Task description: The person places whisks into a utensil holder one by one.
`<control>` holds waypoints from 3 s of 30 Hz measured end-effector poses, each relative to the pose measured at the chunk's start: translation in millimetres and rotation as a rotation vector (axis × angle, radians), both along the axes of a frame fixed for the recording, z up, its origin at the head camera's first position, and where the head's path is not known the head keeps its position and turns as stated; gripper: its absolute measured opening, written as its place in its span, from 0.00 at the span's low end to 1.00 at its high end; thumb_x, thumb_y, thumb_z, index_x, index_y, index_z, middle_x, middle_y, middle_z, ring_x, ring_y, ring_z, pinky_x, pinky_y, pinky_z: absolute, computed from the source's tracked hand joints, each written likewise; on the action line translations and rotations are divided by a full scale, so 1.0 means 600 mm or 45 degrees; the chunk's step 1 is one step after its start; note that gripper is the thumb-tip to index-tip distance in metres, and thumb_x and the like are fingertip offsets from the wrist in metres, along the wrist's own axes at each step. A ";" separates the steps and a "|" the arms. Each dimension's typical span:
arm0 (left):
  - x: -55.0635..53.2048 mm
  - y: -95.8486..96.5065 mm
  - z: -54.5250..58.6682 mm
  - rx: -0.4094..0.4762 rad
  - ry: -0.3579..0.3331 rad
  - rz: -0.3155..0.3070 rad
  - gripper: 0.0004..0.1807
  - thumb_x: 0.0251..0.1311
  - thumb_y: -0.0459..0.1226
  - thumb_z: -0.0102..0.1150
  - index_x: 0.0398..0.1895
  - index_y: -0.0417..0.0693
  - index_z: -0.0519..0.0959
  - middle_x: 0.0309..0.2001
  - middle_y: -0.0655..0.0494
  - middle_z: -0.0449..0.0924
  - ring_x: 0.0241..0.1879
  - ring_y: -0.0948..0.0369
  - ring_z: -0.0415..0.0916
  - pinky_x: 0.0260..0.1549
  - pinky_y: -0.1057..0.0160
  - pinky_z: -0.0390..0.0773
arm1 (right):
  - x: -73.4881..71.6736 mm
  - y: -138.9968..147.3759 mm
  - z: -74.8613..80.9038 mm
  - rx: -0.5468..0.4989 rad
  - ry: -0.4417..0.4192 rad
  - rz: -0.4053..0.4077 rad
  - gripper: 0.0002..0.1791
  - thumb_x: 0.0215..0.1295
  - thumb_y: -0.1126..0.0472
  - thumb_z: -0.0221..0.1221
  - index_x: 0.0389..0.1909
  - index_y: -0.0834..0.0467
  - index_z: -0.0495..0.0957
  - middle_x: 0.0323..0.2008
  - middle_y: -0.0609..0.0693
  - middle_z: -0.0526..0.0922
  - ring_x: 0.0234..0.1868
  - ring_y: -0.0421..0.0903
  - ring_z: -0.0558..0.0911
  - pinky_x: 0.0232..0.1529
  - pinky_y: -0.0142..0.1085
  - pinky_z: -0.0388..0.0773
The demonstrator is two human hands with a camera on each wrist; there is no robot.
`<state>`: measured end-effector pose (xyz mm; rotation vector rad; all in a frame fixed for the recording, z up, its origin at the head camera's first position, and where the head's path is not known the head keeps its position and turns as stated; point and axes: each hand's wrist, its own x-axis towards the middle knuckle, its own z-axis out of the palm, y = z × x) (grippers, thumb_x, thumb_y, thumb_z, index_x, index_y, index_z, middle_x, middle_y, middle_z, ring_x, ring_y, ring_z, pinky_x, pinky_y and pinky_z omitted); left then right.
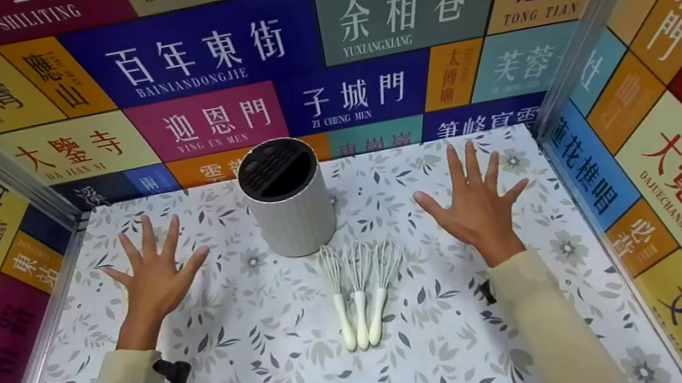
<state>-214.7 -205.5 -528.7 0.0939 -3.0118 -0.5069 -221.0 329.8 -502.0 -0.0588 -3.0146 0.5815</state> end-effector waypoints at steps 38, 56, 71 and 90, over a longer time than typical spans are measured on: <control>-0.070 0.175 0.056 0.207 0.340 -0.462 0.40 0.66 0.52 0.65 0.78 0.51 0.65 0.79 0.51 0.59 0.76 0.49 0.60 0.74 0.49 0.64 | 0.056 -0.086 -0.054 -0.158 -0.074 0.029 0.55 0.68 0.20 0.40 0.78 0.60 0.55 0.67 0.68 0.73 0.60 0.70 0.78 0.54 0.68 0.73; -0.101 0.193 0.049 0.233 0.207 -0.510 0.37 0.68 0.54 0.62 0.77 0.54 0.67 0.79 0.54 0.60 0.77 0.51 0.59 0.76 0.51 0.61 | 0.094 -0.128 -0.107 -0.249 -0.187 0.101 0.51 0.68 0.21 0.43 0.72 0.62 0.65 0.58 0.65 0.81 0.51 0.63 0.84 0.47 0.60 0.79; -0.112 0.178 0.047 0.362 0.141 -0.532 0.32 0.71 0.56 0.55 0.74 0.57 0.70 0.77 0.58 0.63 0.77 0.54 0.60 0.77 0.51 0.60 | 0.103 -0.140 -0.133 -0.264 -0.229 0.114 0.49 0.68 0.22 0.45 0.68 0.61 0.69 0.55 0.63 0.84 0.50 0.62 0.85 0.47 0.59 0.79; -0.119 0.173 0.038 0.413 0.224 -0.575 0.31 0.70 0.56 0.56 0.71 0.55 0.74 0.74 0.57 0.67 0.75 0.53 0.64 0.75 0.50 0.64 | 0.110 -0.178 -0.163 -0.600 -0.483 -0.056 0.29 0.65 0.36 0.64 0.39 0.61 0.75 0.21 0.57 0.83 0.17 0.50 0.82 0.18 0.37 0.77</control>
